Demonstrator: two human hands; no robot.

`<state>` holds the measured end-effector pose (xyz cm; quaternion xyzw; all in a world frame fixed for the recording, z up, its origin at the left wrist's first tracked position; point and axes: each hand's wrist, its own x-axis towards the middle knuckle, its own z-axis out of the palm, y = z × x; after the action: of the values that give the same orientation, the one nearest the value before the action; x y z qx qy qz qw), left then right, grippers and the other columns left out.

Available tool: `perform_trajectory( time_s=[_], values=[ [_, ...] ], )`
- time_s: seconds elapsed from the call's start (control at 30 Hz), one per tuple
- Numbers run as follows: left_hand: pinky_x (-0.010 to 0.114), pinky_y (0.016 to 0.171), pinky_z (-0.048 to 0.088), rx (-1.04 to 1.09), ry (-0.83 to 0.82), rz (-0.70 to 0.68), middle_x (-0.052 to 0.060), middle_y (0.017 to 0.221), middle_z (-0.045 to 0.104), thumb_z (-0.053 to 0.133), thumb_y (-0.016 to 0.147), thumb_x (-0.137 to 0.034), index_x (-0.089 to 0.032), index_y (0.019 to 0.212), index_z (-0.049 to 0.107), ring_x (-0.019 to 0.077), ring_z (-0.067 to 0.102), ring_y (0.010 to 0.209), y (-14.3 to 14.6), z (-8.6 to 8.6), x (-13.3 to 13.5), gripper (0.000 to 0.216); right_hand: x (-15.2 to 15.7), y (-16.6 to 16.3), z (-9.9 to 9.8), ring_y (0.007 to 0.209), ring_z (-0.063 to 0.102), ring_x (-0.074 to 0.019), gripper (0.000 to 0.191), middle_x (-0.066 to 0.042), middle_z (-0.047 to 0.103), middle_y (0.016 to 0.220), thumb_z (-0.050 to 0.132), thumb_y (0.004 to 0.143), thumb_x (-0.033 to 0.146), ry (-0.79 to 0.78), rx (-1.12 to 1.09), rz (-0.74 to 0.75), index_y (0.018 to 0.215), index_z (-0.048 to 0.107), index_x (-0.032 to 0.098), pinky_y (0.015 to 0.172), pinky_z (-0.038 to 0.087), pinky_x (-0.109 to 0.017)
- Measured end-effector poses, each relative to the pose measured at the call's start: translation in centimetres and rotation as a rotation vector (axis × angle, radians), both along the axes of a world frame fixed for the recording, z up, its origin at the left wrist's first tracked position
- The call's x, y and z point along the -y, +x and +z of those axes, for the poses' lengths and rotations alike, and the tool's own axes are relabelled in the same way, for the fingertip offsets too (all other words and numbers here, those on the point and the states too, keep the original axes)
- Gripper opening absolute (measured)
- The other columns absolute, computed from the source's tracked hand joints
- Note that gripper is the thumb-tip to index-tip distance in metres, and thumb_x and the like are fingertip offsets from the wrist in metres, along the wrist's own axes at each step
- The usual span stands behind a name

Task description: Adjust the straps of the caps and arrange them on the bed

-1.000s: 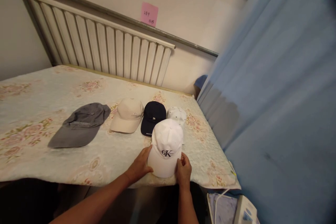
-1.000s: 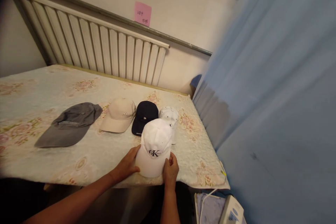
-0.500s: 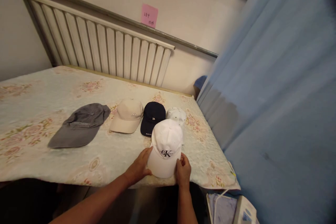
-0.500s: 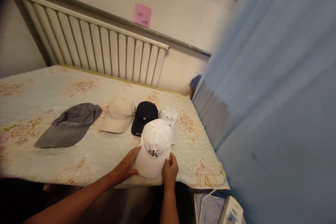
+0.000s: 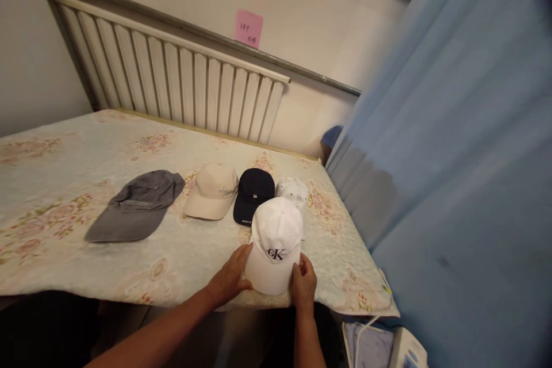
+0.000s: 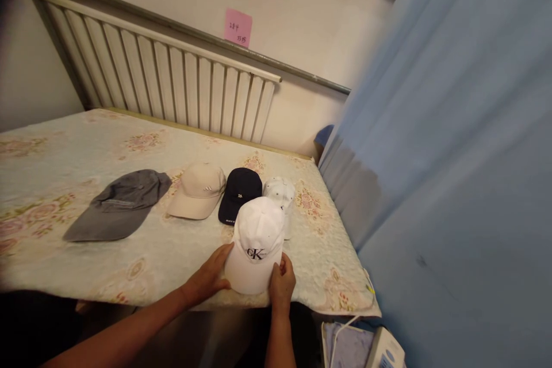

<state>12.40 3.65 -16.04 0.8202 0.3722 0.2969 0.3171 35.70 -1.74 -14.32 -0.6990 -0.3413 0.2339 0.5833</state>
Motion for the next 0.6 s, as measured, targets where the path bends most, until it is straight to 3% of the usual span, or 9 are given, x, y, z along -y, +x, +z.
perform_trajectory(
  time_s=[0.6],
  values=[
    [0.052,0.114,0.024,-0.012,0.014,0.014,0.016,0.148,0.032,0.067,0.066,-0.013,-0.021,0.148,0.019,0.0314,0.028,0.138,-0.15,0.09,0.39,0.095,-0.04,0.1,-0.32,0.095,0.066,-0.0263,0.048,-0.013,0.071,0.103,0.055,0.068,0.034,0.008,0.01,-0.002,0.11,0.063,0.011,0.084,0.05,-0.035]
  ],
)
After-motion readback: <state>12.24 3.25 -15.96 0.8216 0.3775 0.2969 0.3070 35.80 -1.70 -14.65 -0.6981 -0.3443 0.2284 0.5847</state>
